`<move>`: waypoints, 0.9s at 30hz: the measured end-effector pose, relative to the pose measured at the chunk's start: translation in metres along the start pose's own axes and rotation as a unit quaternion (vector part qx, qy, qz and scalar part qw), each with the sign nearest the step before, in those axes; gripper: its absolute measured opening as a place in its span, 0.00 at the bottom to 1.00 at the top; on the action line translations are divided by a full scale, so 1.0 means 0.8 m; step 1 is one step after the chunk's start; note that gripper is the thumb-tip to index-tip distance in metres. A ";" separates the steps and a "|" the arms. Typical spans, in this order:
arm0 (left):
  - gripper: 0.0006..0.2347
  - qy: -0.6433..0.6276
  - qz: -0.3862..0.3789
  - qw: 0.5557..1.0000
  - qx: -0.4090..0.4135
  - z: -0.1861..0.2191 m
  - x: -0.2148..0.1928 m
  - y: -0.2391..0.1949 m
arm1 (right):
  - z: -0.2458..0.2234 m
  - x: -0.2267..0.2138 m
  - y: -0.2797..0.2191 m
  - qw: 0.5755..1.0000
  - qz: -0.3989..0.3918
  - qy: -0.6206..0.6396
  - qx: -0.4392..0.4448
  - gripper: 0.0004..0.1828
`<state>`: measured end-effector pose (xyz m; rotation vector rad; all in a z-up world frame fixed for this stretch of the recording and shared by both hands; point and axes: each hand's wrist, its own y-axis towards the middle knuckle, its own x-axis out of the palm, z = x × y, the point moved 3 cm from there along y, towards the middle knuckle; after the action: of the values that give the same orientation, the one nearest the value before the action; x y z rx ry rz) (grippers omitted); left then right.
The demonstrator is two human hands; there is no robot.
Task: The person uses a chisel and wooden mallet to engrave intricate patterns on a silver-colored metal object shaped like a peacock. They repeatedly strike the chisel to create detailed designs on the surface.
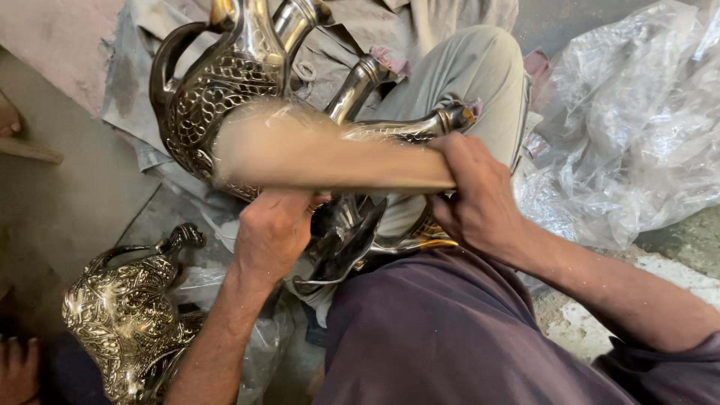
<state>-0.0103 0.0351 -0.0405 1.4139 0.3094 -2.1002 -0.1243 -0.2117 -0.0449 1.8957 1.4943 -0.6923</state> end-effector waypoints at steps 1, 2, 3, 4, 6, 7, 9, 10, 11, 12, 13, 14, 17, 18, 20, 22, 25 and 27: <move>0.12 0.006 0.011 1.000 0.020 0.001 0.001 0.005 | 0.002 0.000 0.003 0.999 -0.014 -0.031 -0.014 0.28; 0.11 0.003 0.015 1.000 0.012 -0.001 -0.001 0.007 | 0.004 -0.001 0.006 1.000 0.005 -0.002 -0.021 0.28; 0.10 -0.003 0.016 1.000 0.000 0.000 -0.002 0.004 | 0.005 -0.003 0.006 0.999 0.018 0.029 -0.027 0.27; 0.09 -0.009 0.017 1.000 -0.011 0.000 -0.002 0.001 | 0.006 -0.004 0.005 0.997 0.031 0.060 -0.033 0.27; 0.08 -0.051 0.012 0.998 -0.031 -0.002 0.000 -0.002 | 0.007 0.001 0.009 0.999 -0.008 -0.027 -0.033 0.24; 0.08 -0.072 0.010 0.997 -0.036 -0.005 0.002 0.001 | 0.008 0.003 0.012 0.997 -0.024 -0.073 -0.033 0.23; 0.08 -0.078 0.023 0.996 -0.043 -0.006 0.002 -0.002 | 0.011 -0.001 0.016 0.999 0.009 0.036 -0.019 0.22; 0.08 -0.081 0.028 0.995 -0.047 -0.005 0.002 -0.006 | 0.010 -0.003 0.016 0.996 0.023 0.091 -0.010 0.21; 0.09 -0.060 0.026 0.997 -0.039 -0.004 0.001 -0.006 | 0.006 -0.002 0.018 0.999 0.006 0.018 -0.031 0.22; 0.10 -0.039 0.025 0.998 -0.031 -0.003 0.003 -0.004 | 0.002 -0.005 0.020 0.997 -0.011 -0.056 -0.052 0.22; 0.11 -0.019 0.021 0.999 -0.019 -0.003 0.004 0.000 | -0.001 -0.008 0.023 0.989 -0.026 -0.130 -0.070 0.22; 0.10 -0.053 0.034 0.997 -0.035 -0.003 0.001 -0.001 | -0.002 -0.011 0.026 0.998 -0.021 -0.031 -0.050 0.20; 0.08 -0.102 0.039 0.991 -0.073 -0.003 0.004 -0.009 | -0.008 -0.019 0.036 0.997 -0.033 0.065 -0.038 0.14; 0.08 -0.081 0.019 0.994 -0.071 -0.006 0.009 -0.007 | -0.012 -0.022 0.039 0.996 -0.046 -0.039 -0.066 0.13; 0.08 -0.083 0.012 0.994 -0.069 -0.009 0.012 -0.005 | -0.015 -0.024 0.044 0.994 -0.063 -0.053 -0.064 0.13; 0.10 -0.129 0.045 0.987 -0.085 -0.005 0.010 -0.011 | -0.013 -0.024 0.048 0.988 -0.086 0.125 -0.010 0.17; 0.09 -0.063 -0.017 0.992 -0.106 -0.003 0.011 -0.007 | -0.013 -0.030 0.046 0.984 -0.089 -0.140 -0.067 0.14; 0.10 -0.096 0.033 0.989 -0.112 0.001 0.001 -0.009 | -0.010 -0.027 0.047 0.992 -0.111 -0.034 -0.054 0.16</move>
<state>-0.0152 0.0401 -0.0417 1.0700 0.4014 -2.0562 -0.0926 -0.2261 -0.0184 1.6261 1.6810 -0.7519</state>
